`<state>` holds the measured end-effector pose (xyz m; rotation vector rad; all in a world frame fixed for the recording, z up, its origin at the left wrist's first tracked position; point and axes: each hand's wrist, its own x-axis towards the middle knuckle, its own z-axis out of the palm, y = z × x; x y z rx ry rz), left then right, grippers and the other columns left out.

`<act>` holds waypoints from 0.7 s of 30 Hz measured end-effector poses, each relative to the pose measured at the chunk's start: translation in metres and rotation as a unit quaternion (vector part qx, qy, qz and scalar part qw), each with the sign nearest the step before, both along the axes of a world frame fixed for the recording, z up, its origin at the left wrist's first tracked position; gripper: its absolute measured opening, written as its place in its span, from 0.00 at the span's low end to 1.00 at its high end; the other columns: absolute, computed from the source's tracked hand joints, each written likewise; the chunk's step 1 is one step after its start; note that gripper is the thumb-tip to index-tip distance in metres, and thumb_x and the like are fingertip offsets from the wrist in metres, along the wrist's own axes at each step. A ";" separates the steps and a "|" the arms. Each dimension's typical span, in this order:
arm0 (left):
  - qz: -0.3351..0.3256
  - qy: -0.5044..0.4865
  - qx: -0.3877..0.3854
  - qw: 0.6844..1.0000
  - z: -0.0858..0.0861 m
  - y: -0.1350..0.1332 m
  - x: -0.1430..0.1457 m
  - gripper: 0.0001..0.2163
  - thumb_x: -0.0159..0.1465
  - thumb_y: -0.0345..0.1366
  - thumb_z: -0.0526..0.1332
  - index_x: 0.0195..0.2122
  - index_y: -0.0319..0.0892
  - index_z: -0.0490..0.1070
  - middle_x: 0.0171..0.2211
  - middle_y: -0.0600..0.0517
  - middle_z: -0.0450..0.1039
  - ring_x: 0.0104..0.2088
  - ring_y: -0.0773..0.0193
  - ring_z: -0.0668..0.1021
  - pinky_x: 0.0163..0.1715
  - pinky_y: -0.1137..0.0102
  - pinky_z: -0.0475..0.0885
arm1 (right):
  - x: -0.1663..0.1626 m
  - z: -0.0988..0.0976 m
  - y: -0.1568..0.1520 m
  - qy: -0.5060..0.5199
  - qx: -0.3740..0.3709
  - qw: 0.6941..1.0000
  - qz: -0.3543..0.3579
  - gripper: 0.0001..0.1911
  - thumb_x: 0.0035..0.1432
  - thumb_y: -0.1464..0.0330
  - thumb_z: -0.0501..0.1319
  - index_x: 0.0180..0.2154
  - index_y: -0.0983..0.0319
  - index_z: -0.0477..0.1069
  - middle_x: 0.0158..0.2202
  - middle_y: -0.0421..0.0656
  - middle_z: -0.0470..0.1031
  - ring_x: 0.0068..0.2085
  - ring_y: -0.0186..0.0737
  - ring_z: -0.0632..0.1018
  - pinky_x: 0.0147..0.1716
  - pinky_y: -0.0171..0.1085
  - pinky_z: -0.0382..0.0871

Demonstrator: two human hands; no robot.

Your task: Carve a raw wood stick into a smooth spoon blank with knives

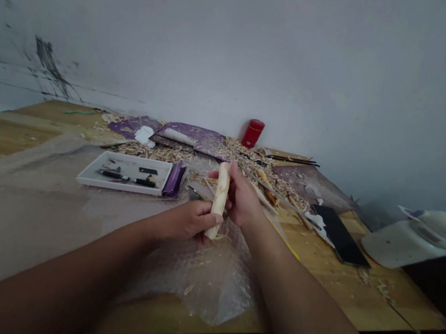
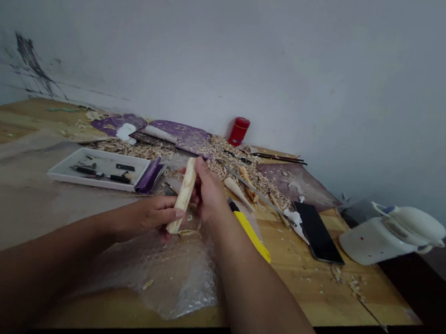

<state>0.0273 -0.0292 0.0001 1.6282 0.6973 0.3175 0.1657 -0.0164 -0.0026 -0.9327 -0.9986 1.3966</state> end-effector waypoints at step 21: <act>-0.012 -0.042 -0.031 0.999 -0.009 0.010 -0.002 0.21 0.59 0.49 0.43 0.31 0.37 0.65 0.18 0.53 0.64 0.19 0.70 0.69 0.20 0.74 0.63 | 0.000 0.001 -0.002 -0.050 0.016 0.994 -0.095 0.13 0.40 0.63 0.63 0.15 0.62 0.62 0.11 0.34 0.59 0.14 0.27 0.60 0.13 0.30 0.51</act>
